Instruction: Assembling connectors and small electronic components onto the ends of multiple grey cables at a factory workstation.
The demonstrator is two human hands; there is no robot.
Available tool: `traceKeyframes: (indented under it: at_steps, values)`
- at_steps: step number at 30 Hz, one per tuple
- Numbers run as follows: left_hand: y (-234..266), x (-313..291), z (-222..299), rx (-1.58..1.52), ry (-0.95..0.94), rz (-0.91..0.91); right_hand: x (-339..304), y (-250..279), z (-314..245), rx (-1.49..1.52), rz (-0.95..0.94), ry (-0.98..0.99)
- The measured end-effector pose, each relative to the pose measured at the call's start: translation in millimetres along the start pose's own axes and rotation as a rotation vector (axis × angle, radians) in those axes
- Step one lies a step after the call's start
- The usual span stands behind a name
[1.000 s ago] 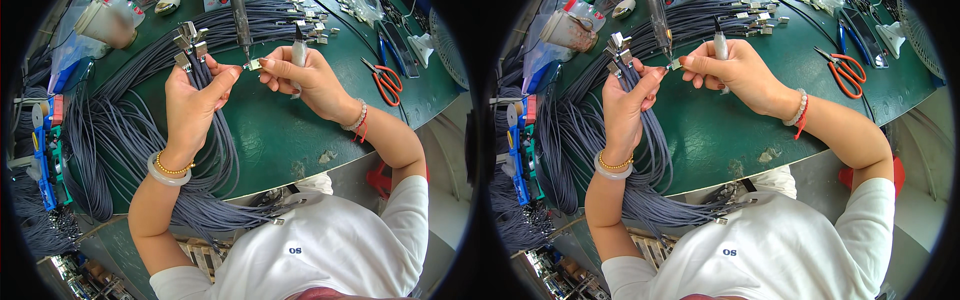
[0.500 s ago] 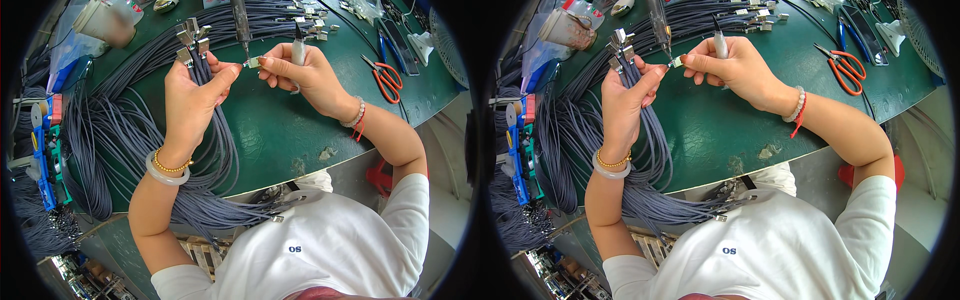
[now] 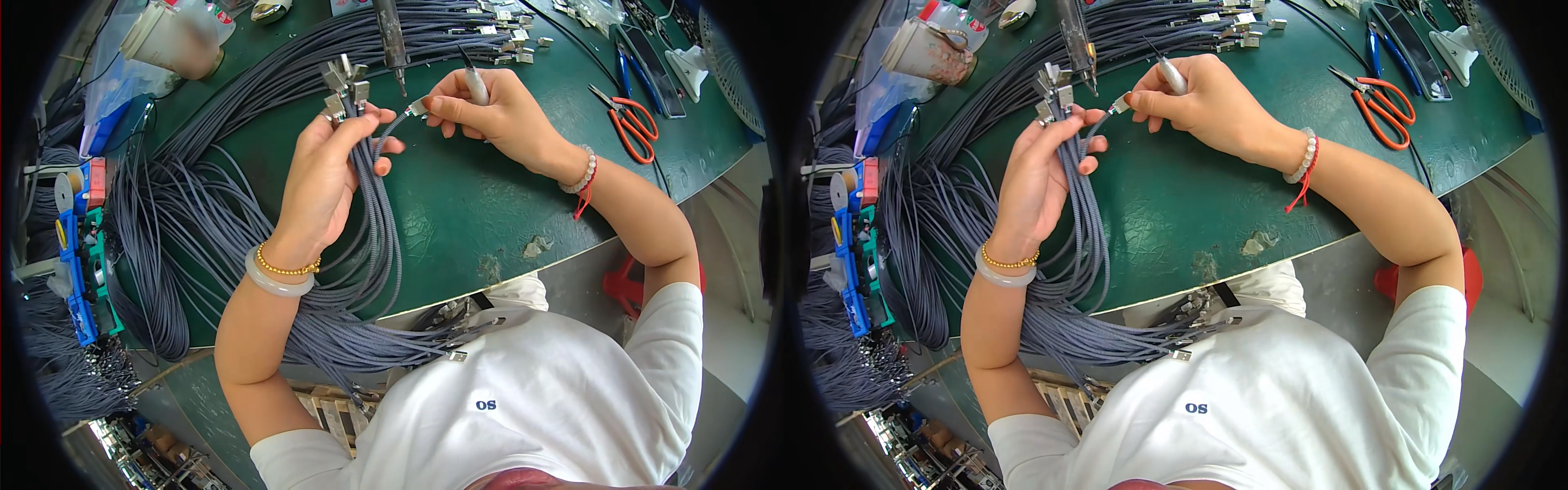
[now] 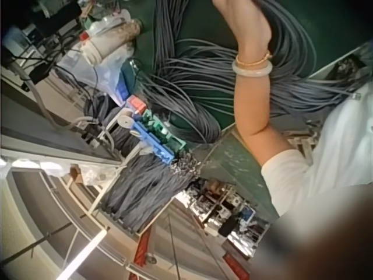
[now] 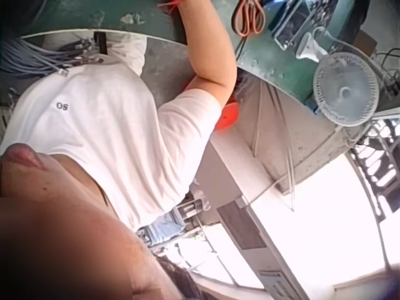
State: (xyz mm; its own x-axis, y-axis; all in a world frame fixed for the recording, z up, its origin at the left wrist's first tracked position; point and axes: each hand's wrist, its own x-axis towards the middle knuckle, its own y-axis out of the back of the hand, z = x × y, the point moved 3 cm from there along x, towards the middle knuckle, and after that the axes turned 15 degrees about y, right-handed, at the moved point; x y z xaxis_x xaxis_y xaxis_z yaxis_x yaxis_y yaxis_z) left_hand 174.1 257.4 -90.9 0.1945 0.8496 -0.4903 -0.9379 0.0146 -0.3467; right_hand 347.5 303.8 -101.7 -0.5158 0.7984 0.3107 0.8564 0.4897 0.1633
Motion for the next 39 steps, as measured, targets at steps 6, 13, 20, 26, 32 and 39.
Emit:
traceKeyframes:
  at_steps: [6,13,20,26,32,39]
  values:
    - [-6,9,-9,0.071,0.069,-0.094,4,17,3,-0.072,-0.060,-0.067]
    - [-21,21,-20,0.120,0.139,-0.154,3,21,12,-0.061,-0.076,0.058]
    - [-27,30,-23,0.092,0.182,-0.150,-1,29,23,-0.035,-0.080,0.020]
    - [-21,38,-24,-0.001,0.121,-0.090,0,33,25,-0.060,-0.089,0.000]
    - [-19,37,-18,-0.015,0.051,-0.046,4,31,22,-0.031,-0.094,0.006]
    - [-14,30,-14,0.007,-0.026,0.002,3,22,20,0.000,-0.048,-0.022]
